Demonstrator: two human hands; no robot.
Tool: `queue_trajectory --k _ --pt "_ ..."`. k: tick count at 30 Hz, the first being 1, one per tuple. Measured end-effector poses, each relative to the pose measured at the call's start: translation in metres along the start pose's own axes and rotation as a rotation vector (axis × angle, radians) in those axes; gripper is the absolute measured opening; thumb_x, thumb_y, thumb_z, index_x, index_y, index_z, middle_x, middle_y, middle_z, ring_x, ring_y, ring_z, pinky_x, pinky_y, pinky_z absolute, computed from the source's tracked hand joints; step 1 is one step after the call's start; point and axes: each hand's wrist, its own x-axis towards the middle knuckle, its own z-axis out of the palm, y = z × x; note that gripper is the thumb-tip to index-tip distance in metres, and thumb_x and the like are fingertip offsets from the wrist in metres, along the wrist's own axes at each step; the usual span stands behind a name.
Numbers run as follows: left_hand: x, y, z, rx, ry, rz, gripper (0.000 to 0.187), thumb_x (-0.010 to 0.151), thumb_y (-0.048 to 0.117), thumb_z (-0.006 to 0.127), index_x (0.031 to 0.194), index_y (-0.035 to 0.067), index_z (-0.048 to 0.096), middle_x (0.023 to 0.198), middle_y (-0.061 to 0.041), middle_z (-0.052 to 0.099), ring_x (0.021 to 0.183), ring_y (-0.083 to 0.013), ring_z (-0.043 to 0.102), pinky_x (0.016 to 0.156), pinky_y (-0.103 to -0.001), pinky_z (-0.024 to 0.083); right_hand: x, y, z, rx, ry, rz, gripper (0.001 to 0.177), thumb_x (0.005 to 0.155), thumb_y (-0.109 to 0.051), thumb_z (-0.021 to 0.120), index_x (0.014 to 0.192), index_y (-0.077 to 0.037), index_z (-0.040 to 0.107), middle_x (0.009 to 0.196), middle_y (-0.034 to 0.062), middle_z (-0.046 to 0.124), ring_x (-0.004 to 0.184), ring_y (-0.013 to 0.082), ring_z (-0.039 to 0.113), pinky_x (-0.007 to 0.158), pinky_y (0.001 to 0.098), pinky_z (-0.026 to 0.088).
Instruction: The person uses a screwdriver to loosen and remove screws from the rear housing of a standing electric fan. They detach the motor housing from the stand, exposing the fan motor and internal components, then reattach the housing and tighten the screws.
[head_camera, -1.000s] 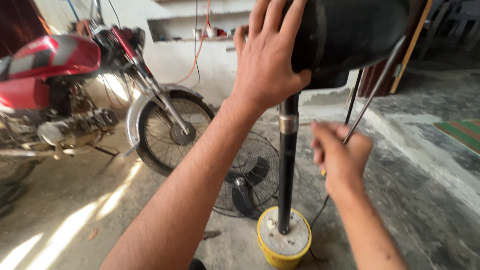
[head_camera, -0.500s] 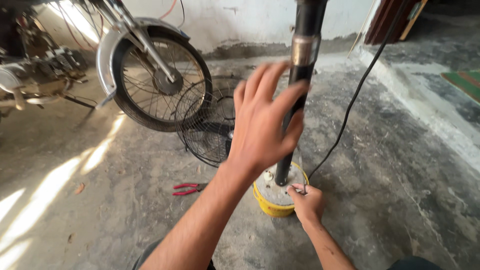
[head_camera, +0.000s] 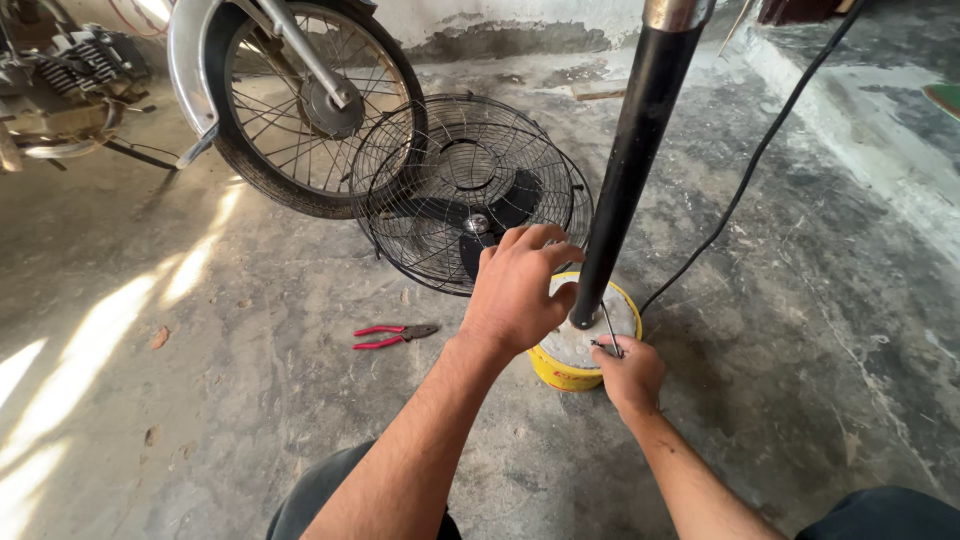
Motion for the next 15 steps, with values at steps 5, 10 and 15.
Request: queue_trajectory --k 5,10,15 --pt "0.002 -0.006 0.003 -0.032 -0.017 -0.016 0.036 0.074 0.016 0.078 0.11 0.017 0.076 0.123 -0.003 0.067 0.121 -0.0278 0.058 0.096 -0.049 0.045 0.0 0.004 0.001 -0.029 0.018 -0.047 0.03 0.078 -0.024 0.085 0.103 -0.007 0.081 0.073 0.0143 0.072 0.067 0.0216 0.067 0.068 0.0357 0.053" --pt "0.001 -0.013 0.003 -0.062 0.004 -0.022 0.035 0.073 0.016 0.078 0.108 0.016 0.077 0.119 -0.003 0.069 0.115 -0.0298 0.061 0.089 -0.048 0.049 0.005 0.021 0.004 0.34 0.019 -0.088 0.028 0.077 -0.014 0.08 0.1 0.002 0.078 0.08 0.0028 0.075 0.07 0.01 0.066 0.065 0.0282 0.052" --pt "0.005 -0.011 0.003 -0.121 0.078 0.01 0.033 0.074 0.015 0.077 0.107 0.014 0.076 0.119 -0.005 0.07 0.111 -0.0326 0.063 0.089 -0.047 0.051 0.0 0.009 -0.001 0.437 0.174 -0.131 0.018 0.089 -0.014 0.076 0.095 0.003 0.078 0.067 0.0021 0.062 0.062 0.0081 0.054 0.057 0.0268 0.043"
